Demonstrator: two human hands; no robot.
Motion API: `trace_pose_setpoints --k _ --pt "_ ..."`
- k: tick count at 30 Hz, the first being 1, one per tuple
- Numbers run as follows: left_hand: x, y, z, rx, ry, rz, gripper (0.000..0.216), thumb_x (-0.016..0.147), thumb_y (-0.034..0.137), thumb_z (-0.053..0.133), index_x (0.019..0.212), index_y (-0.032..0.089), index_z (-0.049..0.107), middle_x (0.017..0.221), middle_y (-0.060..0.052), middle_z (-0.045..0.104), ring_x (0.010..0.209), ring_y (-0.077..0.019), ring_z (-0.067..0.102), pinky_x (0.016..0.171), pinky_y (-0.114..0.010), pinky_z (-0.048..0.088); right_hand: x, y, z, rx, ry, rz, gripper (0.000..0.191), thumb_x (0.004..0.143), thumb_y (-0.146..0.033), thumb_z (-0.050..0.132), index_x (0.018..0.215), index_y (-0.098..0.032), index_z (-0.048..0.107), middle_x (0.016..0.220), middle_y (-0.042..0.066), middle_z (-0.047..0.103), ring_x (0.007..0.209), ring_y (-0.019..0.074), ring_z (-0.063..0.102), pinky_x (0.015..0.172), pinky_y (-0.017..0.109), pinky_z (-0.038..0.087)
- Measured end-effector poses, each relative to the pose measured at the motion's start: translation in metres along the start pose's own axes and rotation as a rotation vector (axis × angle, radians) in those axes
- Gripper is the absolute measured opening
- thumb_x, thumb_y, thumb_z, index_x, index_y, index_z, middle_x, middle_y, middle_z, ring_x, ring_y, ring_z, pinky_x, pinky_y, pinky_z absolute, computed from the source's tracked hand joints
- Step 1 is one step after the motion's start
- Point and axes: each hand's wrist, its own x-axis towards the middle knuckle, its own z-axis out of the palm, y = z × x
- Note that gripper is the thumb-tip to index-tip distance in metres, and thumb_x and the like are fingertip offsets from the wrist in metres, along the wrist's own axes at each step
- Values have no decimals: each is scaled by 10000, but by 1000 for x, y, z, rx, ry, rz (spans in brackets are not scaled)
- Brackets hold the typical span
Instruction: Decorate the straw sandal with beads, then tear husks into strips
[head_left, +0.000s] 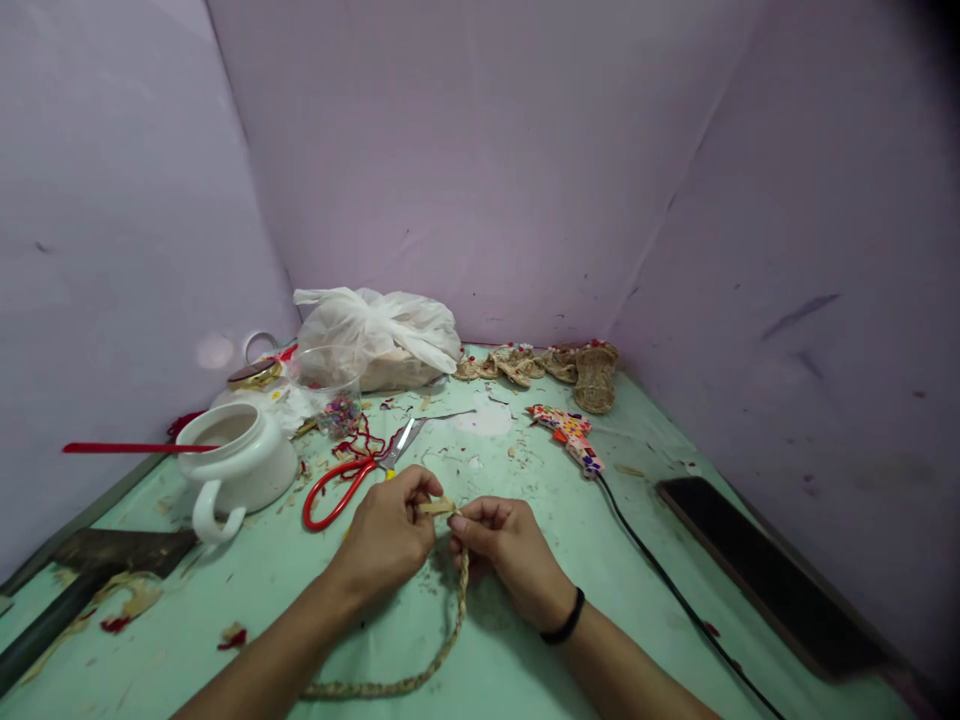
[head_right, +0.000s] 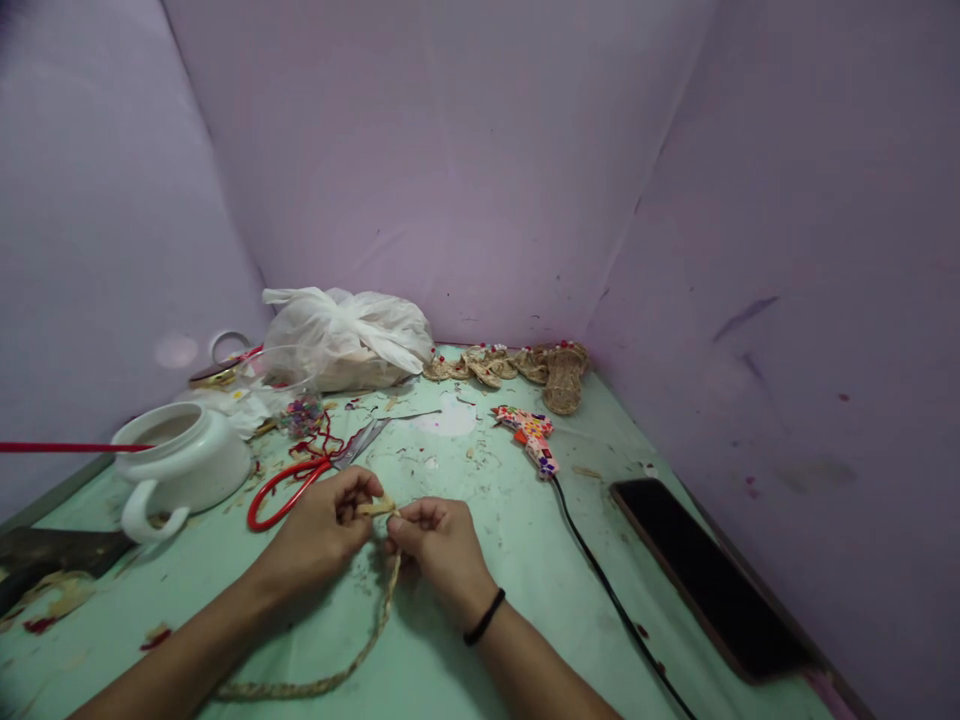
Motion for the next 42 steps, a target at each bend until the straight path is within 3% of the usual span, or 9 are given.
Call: trace_pose_setpoints --k 4,11,17,21,25,28,32,35,42 --pt "-3 -5 7 238 196 26 70 688 236 535 640 186 523 510 47 474 481 -106 420 464 -221 306 -1 -1 2 -14 -24 -4 282 504 -341 733 554 -126 558 467 8 594 390 90 513 412 212 356" --pt "-6 0 9 -88 198 4 207 724 300 496 559 194 428 458 67 391 409 -85 341 413 -212 270 -2 -1 4 -54 -36 12 242 534 -320 702 584 -132 557 461 -2 590 383 97 523 386 201 344" --pt "-7 2 2 81 237 65 348 717 356 539 469 185 365 434 62 322 442 -81 314 442 -219 238 -1 -1 6 -53 -6 12 195 546 -269 672 623 -136 553 444 -23 578 363 87 510 366 187 336" --pt "3 1 -7 -332 161 -170 436 746 503 445 459 188 353 376 48 368 337 -70 296 373 -216 199 0 -1 7 -34 -2 22 201 523 -258 681 602 -137 542 426 -29 566 338 76 490 346 177 333" --pt "12 5 -17 -574 432 -187 309 694 485 508 738 179 490 593 26 553 343 -54 325 348 -188 146 2 -1 7 18 32 18 252 507 -299 706 601 -138 536 443 -18 576 344 77 492 337 180 351" --pt "7 9 -18 -359 623 10 280 684 397 587 875 215 490 708 47 552 423 -52 356 391 -177 217 3 -4 4 73 104 -17 288 516 -333 711 641 -140 538 514 -2 604 398 83 528 354 176 373" --pt "-9 10 -2 234 243 97 270 702 420 579 580 180 552 507 26 481 484 -111 406 470 -221 279 4 -14 -2 145 186 -80 334 514 -372 708 687 -160 518 578 -1 617 467 102 566 392 191 421" --pt "-17 8 11 441 -37 87 313 742 448 523 595 189 619 517 2 539 506 -142 458 495 -231 302 4 -20 -3 169 196 -111 329 491 -374 717 650 -163 522 593 1 611 492 116 573 409 208 437" --pt "-12 -5 19 366 -61 80 355 743 458 475 520 186 527 467 21 456 476 -132 423 460 -206 330 9 -12 -4 93 188 -116 236 488 -271 724 650 -136 616 572 -8 591 498 102 537 473 221 440"
